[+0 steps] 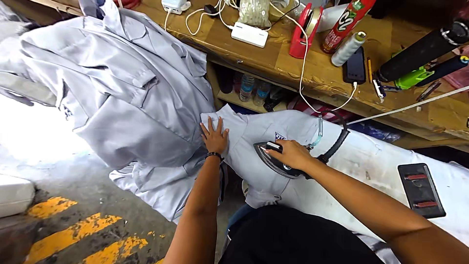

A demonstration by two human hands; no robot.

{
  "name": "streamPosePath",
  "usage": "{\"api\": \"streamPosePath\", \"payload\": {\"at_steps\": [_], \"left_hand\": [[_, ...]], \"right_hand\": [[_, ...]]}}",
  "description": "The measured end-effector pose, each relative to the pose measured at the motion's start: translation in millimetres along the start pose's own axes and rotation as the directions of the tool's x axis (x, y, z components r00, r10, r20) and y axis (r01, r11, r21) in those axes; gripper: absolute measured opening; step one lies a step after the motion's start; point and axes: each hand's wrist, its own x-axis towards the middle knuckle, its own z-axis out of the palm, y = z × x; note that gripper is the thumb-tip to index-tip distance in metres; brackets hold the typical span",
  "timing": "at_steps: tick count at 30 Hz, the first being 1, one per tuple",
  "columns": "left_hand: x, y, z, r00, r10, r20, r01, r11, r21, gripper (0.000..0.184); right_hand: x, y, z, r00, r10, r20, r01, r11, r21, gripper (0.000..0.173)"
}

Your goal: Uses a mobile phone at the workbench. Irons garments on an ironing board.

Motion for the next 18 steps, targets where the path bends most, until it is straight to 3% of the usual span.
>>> {"api": "streamPosePath", "payload": {"at_steps": [5, 9, 14, 18], "left_hand": [[2.6, -6.7, 2.9, 0.998, 0.063, -0.028, -0.064, 0.997, -0.035, 0.055], [-2.7, -1.3, -11.2, 0.999, 0.019, 0.042, -0.014, 0.994, -0.108, 0.055], [-4.0, 3.7, -22.1, 0.995, -0.010, 0.097, 0.024, 0.989, -0.149, 0.061], [-1.7, -0.4, -23.2, 0.993, -0.022, 0.117, 0.055, 0.957, -0.285, 0.061]], "right_hand": [[25.3, -50.9, -4.9, 0.998, -0.035, -0.058, 0.034, 0.999, -0.024, 0.061], [59.6, -82.0, -23.9, 0.997, -0.060, -0.047, 0.060, 0.998, -0.003, 0.064], [67.6, -66.3, -33.4, 0.995, -0.042, -0.091, 0.047, 0.998, 0.050, 0.064], [27.5, -42.9, -8.5, 0.980, -0.188, -0.071, 0.183, 0.981, -0.070, 0.053]]}}
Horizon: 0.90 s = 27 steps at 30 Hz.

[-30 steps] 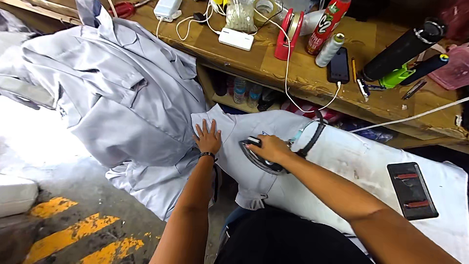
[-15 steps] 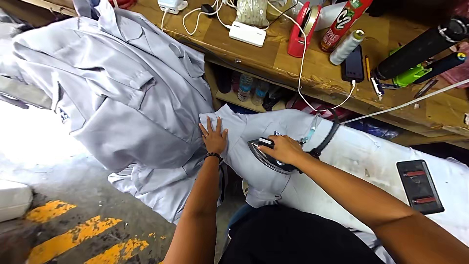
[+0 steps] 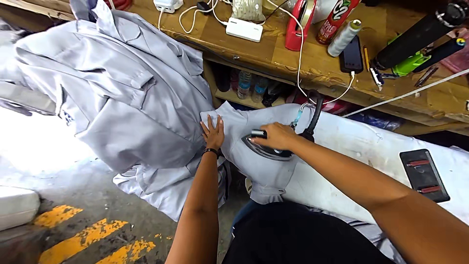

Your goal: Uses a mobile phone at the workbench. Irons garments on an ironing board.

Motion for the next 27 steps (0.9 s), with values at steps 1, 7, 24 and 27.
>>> {"api": "streamPosePath", "payload": {"at_steps": [1, 7, 24, 27], "left_hand": [[0.9, 0.0, -0.7, 1.000, -0.007, 0.005, 0.007, 0.999, -0.042, 0.061], [0.6, 2.8, -1.8, 0.999, -0.032, 0.017, 0.033, 0.996, -0.086, 0.062], [-3.9, 7.0, -3.4, 1.000, -0.010, -0.001, 0.010, 1.000, 0.029, 0.064], [-1.5, 6.4, -3.2, 1.000, -0.001, 0.017, -0.001, 0.997, 0.076, 0.063]], "right_hand": [[-6.7, 0.4, 7.0, 1.000, -0.015, -0.007, 0.015, 0.999, -0.033, 0.052], [33.5, -34.3, -12.0, 0.996, 0.024, 0.082, -0.023, 1.000, -0.019, 0.062], [-67.5, 56.6, 21.7, 0.999, 0.053, -0.004, -0.053, 0.998, -0.022, 0.053], [-83.8, 83.8, 18.6, 0.993, 0.117, 0.010, -0.117, 0.993, -0.005, 0.054]]}}
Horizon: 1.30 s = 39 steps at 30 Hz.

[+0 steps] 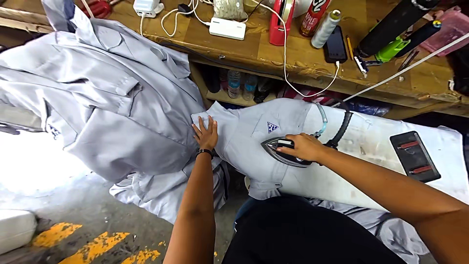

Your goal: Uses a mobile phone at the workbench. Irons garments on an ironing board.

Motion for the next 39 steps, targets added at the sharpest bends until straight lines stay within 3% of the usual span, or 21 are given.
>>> {"api": "streamPosePath", "payload": {"at_steps": [3, 6, 8, 13, 19, 26, 35, 39], "left_hand": [[-0.4, 2.3, 1.2, 1.000, -0.005, 0.014, 0.004, 0.998, 0.070, 0.065], [-8.1, 1.4, 17.1, 0.993, 0.078, -0.091, -0.065, 0.987, 0.144, 0.071], [-10.7, -4.5, 29.1, 0.983, 0.130, -0.131, -0.101, 0.973, 0.206, 0.073], [3.6, -18.8, 34.9, 0.985, 0.132, -0.108, -0.092, 0.945, 0.312, 0.067], [5.9, -18.4, 24.6, 0.991, 0.099, -0.084, -0.074, 0.961, 0.266, 0.064], [3.6, -16.0, 23.1, 0.991, 0.094, -0.100, -0.071, 0.973, 0.218, 0.067], [-4.6, -4.8, 19.8, 0.998, 0.021, -0.059, -0.005, 0.967, 0.255, 0.069], [-37.5, -14.7, 27.2, 0.979, 0.108, -0.170, -0.081, 0.984, 0.162, 0.074]], "right_hand": [[-6.4, 15.7, -6.2, 0.998, 0.059, -0.013, -0.058, 0.998, 0.021, 0.051], [-7.6, 8.9, -16.1, 0.990, 0.135, -0.042, -0.133, 0.990, 0.051, 0.049], [-6.8, -10.0, -17.7, 0.990, 0.139, -0.020, -0.137, 0.988, 0.075, 0.050], [30.9, -71.9, -2.1, 0.997, -0.012, 0.077, 0.005, 0.996, 0.089, 0.066], [83.7, -110.6, -22.7, 1.000, 0.013, 0.001, -0.013, 0.988, 0.154, 0.061], [38.0, -89.6, 11.3, 0.975, -0.189, 0.120, 0.183, 0.981, 0.059, 0.065], [-2.8, -23.3, 11.9, 0.992, -0.102, 0.078, 0.098, 0.994, 0.050, 0.067], [-12.1, 7.5, -2.7, 0.996, -0.037, 0.075, 0.032, 0.997, 0.069, 0.067]]}}
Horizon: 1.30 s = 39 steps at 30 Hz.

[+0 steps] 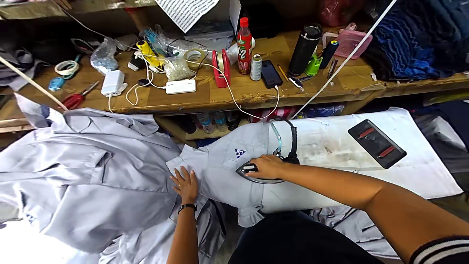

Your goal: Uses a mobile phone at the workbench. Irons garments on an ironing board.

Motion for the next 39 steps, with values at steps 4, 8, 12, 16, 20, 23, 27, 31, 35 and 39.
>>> {"api": "streamPosePath", "payload": {"at_steps": [4, 8, 12, 16, 20, 23, 27, 31, 35, 39], "left_hand": [[-76.2, -15.8, -2.7, 0.995, -0.026, -0.095, 0.013, 0.990, -0.141, 0.077], [-145.7, -35.2, 8.9, 0.973, -0.166, -0.160, 0.115, 0.951, -0.288, 0.071], [-191.8, -32.4, 22.6, 0.951, -0.271, -0.149, 0.199, 0.905, -0.376, 0.069], [-223.1, -24.2, 39.4, 0.935, -0.323, -0.148, 0.236, 0.875, -0.424, 0.067], [-248.1, -14.9, 48.9, 0.934, -0.315, -0.168, 0.224, 0.884, -0.411, 0.065], [-265.8, -8.4, 56.9, 0.942, -0.285, -0.178, 0.209, 0.911, -0.354, 0.062], [-280.0, 14.9, 72.6, 0.980, -0.150, -0.129, 0.112, 0.958, -0.264, 0.064], [-280.8, 43.0, 91.8, 0.989, 0.117, -0.094, -0.129, 0.982, -0.139, 0.087], [-278.6, 61.4, 114.5, 0.972, 0.228, -0.060, -0.232, 0.970, -0.072, 0.096], [-276.7, 72.2, 129.3, 0.972, 0.204, -0.113, -0.215, 0.972, -0.092, 0.085]], "right_hand": [[-1.9, 0.7, -19.4, 0.998, 0.056, -0.009, -0.056, 0.998, 0.015, 0.063], [16.2, -30.8, -18.2, 0.998, -0.067, 0.020, 0.067, 0.997, -0.042, 0.062], [54.2, -80.1, -0.4, 0.979, -0.197, 0.061, 0.200, 0.978, -0.056, 0.063], [70.0, -118.9, 8.8, 0.943, -0.311, 0.116, 0.323, 0.941, -0.102, 0.057], [54.2, -112.4, 23.7, 0.853, -0.445, 0.273, 0.502, 0.844, -0.190, 0.058], [29.5, -86.3, 30.5, 0.827, -0.451, 0.334, 0.532, 0.820, -0.210, 0.061], [6.4, -39.1, 26.1, 0.831, -0.439, 0.341, 0.527, 0.819, -0.229, 0.063], [-11.5, 10.7, 9.6, 0.880, -0.372, 0.296, 0.442, 0.869, -0.221, 0.064], [-30.9, 79.0, -9.4, 0.957, -0.225, 0.184, 0.249, 0.961, -0.121, 0.065], [-62.1, 161.2, -18.4, 1.000, -0.014, 0.021, 0.014, 1.000, -0.003, 0.068]]}}
